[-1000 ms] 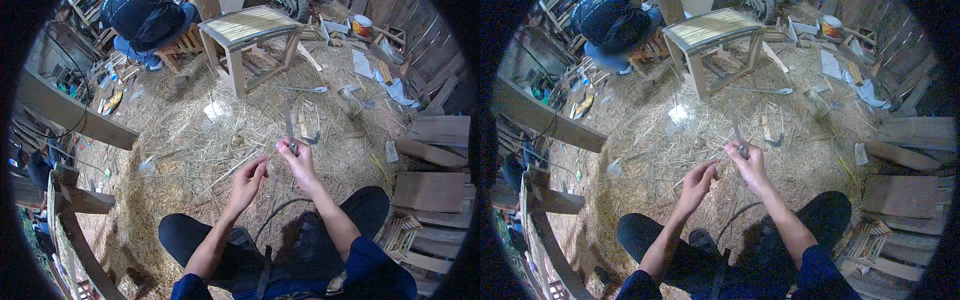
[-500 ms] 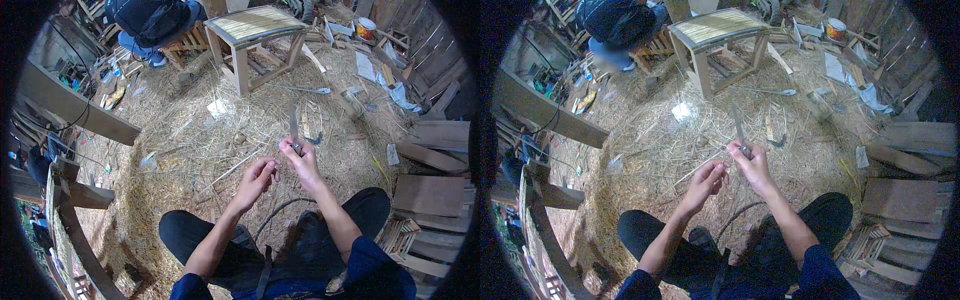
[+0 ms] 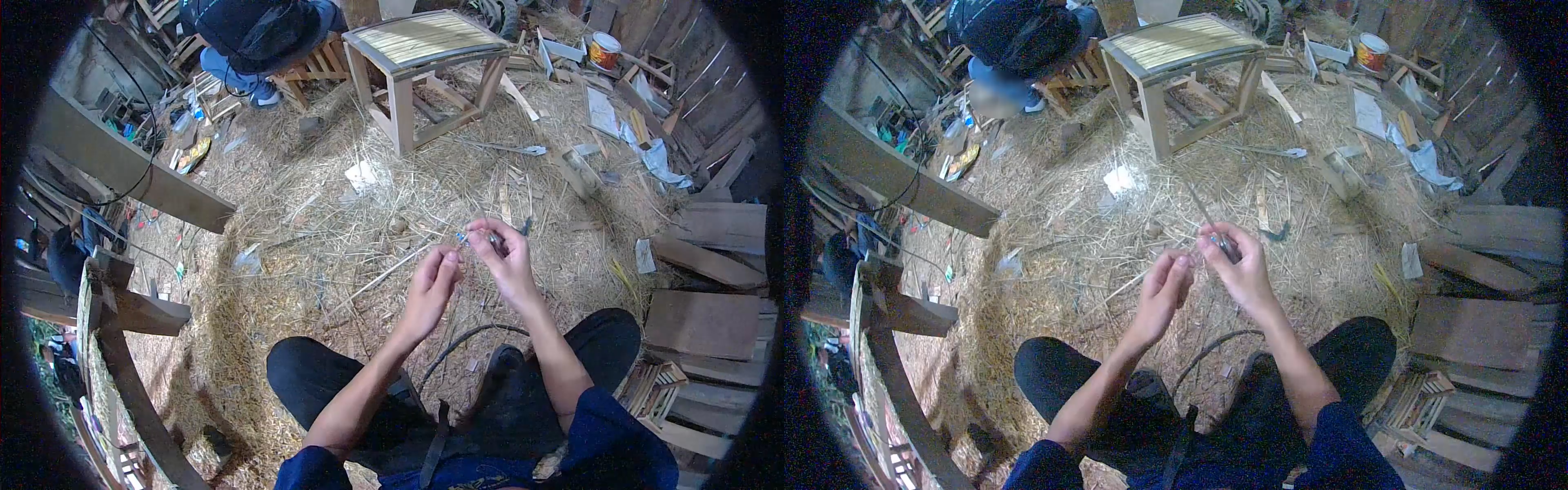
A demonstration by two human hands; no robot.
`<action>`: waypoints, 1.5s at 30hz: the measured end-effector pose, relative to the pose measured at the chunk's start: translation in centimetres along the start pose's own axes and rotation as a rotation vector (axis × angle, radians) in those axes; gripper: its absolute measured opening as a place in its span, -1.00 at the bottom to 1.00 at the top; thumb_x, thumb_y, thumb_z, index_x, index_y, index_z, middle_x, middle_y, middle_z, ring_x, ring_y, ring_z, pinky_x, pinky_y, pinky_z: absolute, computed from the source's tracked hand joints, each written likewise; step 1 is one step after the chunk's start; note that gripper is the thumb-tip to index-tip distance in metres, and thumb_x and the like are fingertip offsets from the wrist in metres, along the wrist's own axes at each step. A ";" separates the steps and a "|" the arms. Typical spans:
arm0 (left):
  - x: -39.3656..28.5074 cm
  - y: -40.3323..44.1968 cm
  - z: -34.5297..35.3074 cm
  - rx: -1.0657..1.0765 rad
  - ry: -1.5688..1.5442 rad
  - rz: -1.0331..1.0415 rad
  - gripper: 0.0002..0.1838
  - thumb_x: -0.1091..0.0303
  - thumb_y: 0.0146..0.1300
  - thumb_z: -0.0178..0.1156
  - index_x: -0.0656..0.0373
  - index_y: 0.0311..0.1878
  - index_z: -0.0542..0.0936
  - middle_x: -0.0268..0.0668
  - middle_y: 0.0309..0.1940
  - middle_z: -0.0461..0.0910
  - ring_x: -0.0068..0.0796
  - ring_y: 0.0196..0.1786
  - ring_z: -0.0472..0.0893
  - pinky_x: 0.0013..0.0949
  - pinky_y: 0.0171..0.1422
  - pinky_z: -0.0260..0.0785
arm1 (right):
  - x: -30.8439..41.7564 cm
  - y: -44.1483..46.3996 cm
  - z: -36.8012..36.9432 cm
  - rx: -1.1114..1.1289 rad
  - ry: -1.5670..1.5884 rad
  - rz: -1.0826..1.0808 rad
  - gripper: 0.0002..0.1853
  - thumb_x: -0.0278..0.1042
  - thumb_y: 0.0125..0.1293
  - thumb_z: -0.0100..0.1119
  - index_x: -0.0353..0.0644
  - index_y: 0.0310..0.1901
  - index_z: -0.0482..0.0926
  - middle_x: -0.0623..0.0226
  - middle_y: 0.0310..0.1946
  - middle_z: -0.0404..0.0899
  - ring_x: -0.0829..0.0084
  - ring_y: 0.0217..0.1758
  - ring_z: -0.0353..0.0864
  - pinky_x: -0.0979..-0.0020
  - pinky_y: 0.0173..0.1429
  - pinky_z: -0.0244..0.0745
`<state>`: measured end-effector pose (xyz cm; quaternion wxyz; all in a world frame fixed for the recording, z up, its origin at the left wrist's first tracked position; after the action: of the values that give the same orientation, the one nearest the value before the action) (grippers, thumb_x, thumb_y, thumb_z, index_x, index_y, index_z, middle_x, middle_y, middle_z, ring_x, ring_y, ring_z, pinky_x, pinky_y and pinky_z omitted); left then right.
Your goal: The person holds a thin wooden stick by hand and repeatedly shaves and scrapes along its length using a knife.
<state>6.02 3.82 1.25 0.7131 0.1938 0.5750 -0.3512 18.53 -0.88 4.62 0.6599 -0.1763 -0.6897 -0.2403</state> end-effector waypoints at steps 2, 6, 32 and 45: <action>-0.3 0.1 -0.8 -0.026 0.018 0.009 -0.75 0.17 0.55 -0.07 0.15 -0.03 0.44 -0.55 -0.57 0.27 -0.77 -0.58 0.18 -0.59 -0.55 -0.01 | 0.2 -0.1 0.4 0.068 -0.010 0.022 -0.65 -0.08 0.43 0.17 -0.25 -0.05 0.62 0.49 -0.33 0.56 0.74 -0.34 0.39 0.60 -0.27 0.30; -0.3 0.2 -1.4 -0.027 -0.053 -0.008 -0.75 0.20 0.56 -0.08 0.18 -0.04 0.47 -0.53 -0.48 0.35 -0.79 -0.47 0.25 -0.59 -0.42 0.08 | -0.8 -0.7 1.6 0.121 -0.177 0.026 -0.52 0.04 0.47 0.06 -0.28 0.06 0.58 0.39 -0.22 0.60 0.66 -0.25 0.45 0.54 -0.17 0.37; -3.2 -0.6 -1.7 -0.019 0.382 0.144 -0.70 0.48 0.43 -0.02 0.28 0.19 0.44 -0.33 -0.12 0.48 -0.55 -0.09 0.44 -0.43 -0.02 0.33 | 4.1 -2.0 3.8 0.131 -0.862 -0.696 -0.62 -0.25 0.12 0.34 -0.07 0.00 0.60 0.34 -0.38 0.46 0.25 -0.26 0.48 0.23 -0.12 0.34; -2.6 -1.3 -1.4 0.012 0.246 0.041 -0.78 0.27 0.52 -0.03 0.22 0.00 0.47 -0.50 -0.49 0.30 -0.72 -0.45 0.26 -0.53 -0.39 0.15 | 3.7 2.2 -4.3 -0.216 -1.163 -0.427 -0.74 -0.25 0.39 0.08 -0.07 0.03 0.61 0.24 -0.38 0.54 0.22 -0.23 0.50 0.15 -0.11 0.33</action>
<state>3.92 4.63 3.49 0.6432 0.2512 0.6519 -0.3135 23.09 -1.82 8.61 0.0928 -0.2023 -0.9277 -0.2997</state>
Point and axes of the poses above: each hand's wrist, its own y-axis towards the middle knuckle, its own z-axis out of the palm, x = y × z, the point moved 10 cm from there along y, towards the middle knuckle
